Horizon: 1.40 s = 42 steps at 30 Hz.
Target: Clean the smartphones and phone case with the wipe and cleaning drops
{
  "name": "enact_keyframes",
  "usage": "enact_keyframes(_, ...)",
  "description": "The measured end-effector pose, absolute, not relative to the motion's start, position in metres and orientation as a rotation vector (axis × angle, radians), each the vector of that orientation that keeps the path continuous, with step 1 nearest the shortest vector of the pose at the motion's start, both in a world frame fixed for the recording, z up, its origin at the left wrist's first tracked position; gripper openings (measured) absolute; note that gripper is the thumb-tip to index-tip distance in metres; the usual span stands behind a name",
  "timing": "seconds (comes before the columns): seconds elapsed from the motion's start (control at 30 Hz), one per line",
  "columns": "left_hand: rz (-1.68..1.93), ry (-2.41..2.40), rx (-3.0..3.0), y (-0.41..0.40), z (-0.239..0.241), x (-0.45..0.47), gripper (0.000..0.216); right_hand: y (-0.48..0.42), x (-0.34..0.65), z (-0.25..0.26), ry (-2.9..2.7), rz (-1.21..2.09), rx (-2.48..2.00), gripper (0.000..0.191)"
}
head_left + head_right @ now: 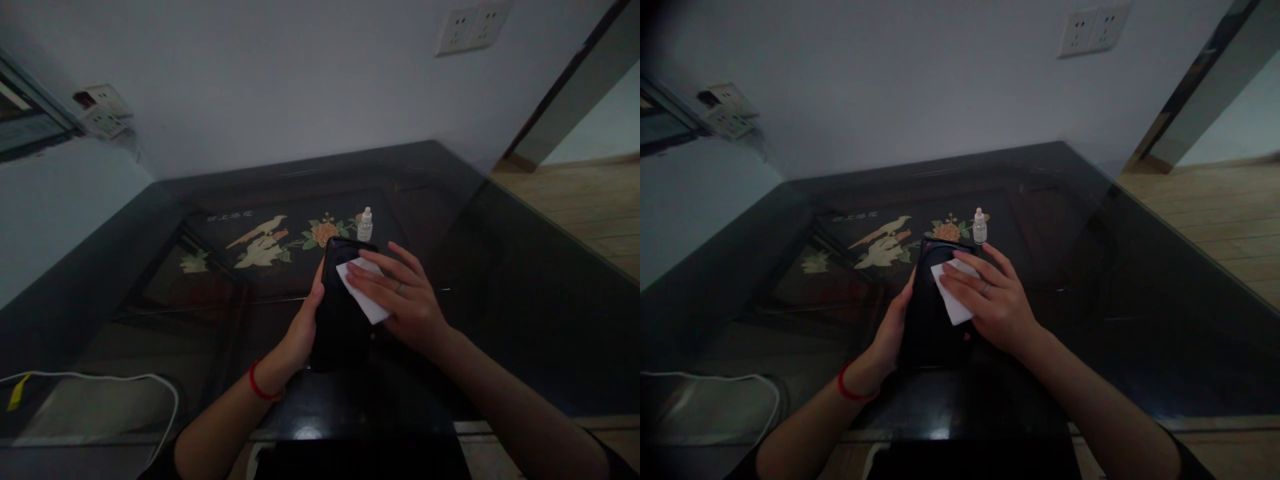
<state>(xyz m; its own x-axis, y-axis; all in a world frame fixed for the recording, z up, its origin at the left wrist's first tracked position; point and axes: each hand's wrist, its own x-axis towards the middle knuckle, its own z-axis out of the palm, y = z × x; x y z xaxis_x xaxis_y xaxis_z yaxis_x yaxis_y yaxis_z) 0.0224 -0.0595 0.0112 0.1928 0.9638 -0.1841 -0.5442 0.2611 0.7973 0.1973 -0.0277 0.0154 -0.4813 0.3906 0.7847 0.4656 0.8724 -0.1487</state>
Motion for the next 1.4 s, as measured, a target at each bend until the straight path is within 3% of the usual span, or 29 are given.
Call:
enact_keyframes(0.37,0.976,0.709,0.617,-0.061,0.002,0.022,0.062,-0.025,0.203,0.012,-2.035,-0.137,-0.652,0.053)
enact_keyframes(0.67,0.841,0.726,0.548,-0.057,0.011,0.012,0.066,-0.027,0.201,0.019,-2.184,0.074,-0.454,0.037)
enact_keyframes(0.87,0.822,0.736,0.582,-0.062,0.005,0.012,0.065,-0.024,0.205,0.016,-2.094,-0.014,-0.569,0.039)
enact_keyframes(1.07,0.877,0.709,0.569,-0.056,0.009,0.011,0.067,-0.023,0.204,0.017,-2.222,0.053,-0.428,0.028)
enact_keyframes(1.23,0.871,0.599,0.529,-0.058,0.016,0.014,0.067,-0.020,0.212,0.016,-2.028,-0.138,-0.616,0.042)
enact_keyframes(1.4,0.975,0.671,0.574,-0.059,0.011,0.020,0.066,-0.016,0.209,0.012,-2.152,-0.232,-0.672,0.039)
